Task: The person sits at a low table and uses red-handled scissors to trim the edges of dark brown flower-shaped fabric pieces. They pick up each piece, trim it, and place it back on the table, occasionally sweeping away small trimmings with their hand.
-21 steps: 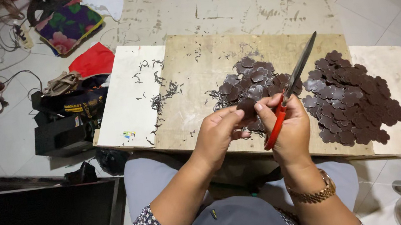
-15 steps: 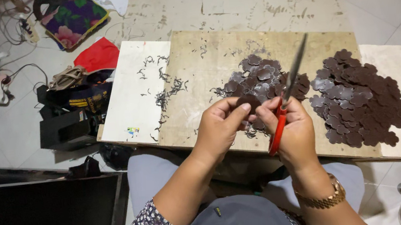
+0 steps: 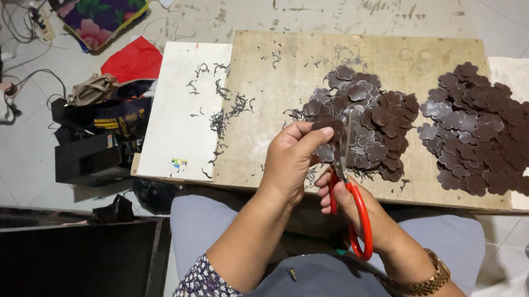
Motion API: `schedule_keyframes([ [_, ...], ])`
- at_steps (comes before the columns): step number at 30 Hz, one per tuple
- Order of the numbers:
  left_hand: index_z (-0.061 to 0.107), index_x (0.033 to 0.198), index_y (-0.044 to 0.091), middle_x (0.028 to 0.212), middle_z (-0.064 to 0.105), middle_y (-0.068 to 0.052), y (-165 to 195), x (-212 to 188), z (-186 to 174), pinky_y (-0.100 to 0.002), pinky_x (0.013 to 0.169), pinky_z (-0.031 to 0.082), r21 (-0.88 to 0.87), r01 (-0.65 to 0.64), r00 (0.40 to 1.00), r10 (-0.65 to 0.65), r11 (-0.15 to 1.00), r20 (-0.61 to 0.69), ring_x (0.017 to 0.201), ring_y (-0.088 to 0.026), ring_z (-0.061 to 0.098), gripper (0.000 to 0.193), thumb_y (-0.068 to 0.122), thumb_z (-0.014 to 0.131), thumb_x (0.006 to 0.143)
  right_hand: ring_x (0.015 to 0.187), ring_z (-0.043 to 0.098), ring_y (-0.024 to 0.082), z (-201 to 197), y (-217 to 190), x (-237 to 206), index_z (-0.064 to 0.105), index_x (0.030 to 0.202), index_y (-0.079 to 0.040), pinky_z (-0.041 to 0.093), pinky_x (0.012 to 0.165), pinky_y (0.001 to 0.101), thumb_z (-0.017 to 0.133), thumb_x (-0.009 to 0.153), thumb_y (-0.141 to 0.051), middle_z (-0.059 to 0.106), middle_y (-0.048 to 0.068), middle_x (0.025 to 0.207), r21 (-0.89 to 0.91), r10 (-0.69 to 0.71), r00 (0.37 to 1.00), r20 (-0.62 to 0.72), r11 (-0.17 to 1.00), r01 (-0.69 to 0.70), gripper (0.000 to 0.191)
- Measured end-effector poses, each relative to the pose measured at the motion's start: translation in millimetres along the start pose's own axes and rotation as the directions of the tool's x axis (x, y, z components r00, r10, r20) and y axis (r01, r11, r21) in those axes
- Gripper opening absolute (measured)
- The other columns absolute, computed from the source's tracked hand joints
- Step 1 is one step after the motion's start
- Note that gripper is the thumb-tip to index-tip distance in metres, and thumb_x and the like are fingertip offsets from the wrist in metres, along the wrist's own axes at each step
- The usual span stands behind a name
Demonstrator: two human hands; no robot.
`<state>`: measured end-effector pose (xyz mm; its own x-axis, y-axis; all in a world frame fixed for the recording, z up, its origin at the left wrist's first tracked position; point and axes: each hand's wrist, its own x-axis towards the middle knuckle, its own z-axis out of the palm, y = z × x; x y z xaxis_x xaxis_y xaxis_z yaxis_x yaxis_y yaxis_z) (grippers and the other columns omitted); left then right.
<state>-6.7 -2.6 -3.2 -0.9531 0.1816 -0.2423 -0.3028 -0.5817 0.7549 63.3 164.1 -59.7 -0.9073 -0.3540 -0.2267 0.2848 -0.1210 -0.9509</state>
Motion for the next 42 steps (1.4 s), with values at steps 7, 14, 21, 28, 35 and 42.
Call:
schedule_keyframes([
  [7,0.064,0.095,0.002,0.082,0.069,-0.005,-3.9,-1.4,7.2,-0.023,0.049,0.045,0.035,-0.105,0.993,0.106,0.994,-0.045,0.063,-0.007,0.059,0.014,0.010,0.074,0.091,0.097,0.059,0.014,2.2,-3.7,-2.0,0.057,0.123,-0.002,0.053,0.088,0.0318,0.043,0.103,-0.053,0.059,0.005,0.108,-0.015,-0.047,0.999,-0.003,0.999,0.047,0.056],
  [14,0.066,0.095,0.001,0.083,0.070,-0.004,-7.0,-2.8,10.3,-0.023,0.052,0.046,0.064,-0.170,0.982,0.174,0.983,-0.065,0.066,-0.006,0.060,0.013,0.008,0.075,0.091,0.092,0.057,0.013,6.4,-13.3,1.4,0.056,0.118,-0.004,0.051,0.083,0.0299,0.046,0.101,-0.056,0.057,0.003,0.103,-0.054,-0.073,0.997,-0.018,0.996,0.072,0.056],
  [21,0.067,0.095,0.001,0.081,0.070,-0.005,2.5,-8.7,7.7,-0.023,0.048,0.044,0.080,-0.153,0.984,0.160,0.985,-0.081,0.061,-0.007,0.058,0.013,0.010,0.075,0.091,0.087,0.055,0.011,15.8,-16.0,6.6,0.057,0.114,-0.005,0.051,0.077,0.0279,0.044,0.103,-0.056,0.055,0.002,0.097,-0.139,-0.138,0.990,-0.021,0.981,0.134,0.054],
  [28,0.068,0.096,0.000,0.081,0.070,-0.004,10.4,-14.3,5.6,-0.022,0.047,0.043,0.094,-0.177,0.979,0.186,0.980,-0.087,0.060,-0.006,0.056,0.015,0.011,0.076,0.091,0.084,0.054,0.011,26.2,-12.7,9.9,0.057,0.110,-0.005,0.050,0.074,0.0268,0.042,0.104,-0.055,0.054,0.002,0.093,-0.150,-0.168,0.985,-0.035,0.975,0.161,0.052],
  [35,0.068,0.093,-0.001,0.078,0.068,-0.004,9.9,-15.0,2.8,-0.023,0.048,0.044,0.112,-0.175,0.976,0.187,0.978,-0.114,0.059,-0.006,0.056,0.015,0.011,0.076,0.090,0.076,0.051,0.010,33.5,-12.7,12.3,0.057,0.105,-0.006,0.048,0.069,0.0252,0.040,0.105,-0.052,0.052,0.000,0.087,-0.129,-0.143,0.986,-0.083,0.983,0.132,0.049],
  [42,0.069,0.094,0.000,0.082,0.070,-0.003,4.5,-10.2,-1.3,-0.022,0.061,0.048,0.105,-0.176,0.973,0.189,0.979,-0.130,0.069,-0.006,0.059,0.015,0.011,0.078,0.089,0.071,0.047,0.010,40.0,-9.5,13.8,0.054,0.099,-0.008,0.045,0.064,0.0248,0.039,0.107,-0.050,0.048,-0.001,0.082,-0.014,-0.144,0.984,-0.104,0.990,0.143,0.045],
])
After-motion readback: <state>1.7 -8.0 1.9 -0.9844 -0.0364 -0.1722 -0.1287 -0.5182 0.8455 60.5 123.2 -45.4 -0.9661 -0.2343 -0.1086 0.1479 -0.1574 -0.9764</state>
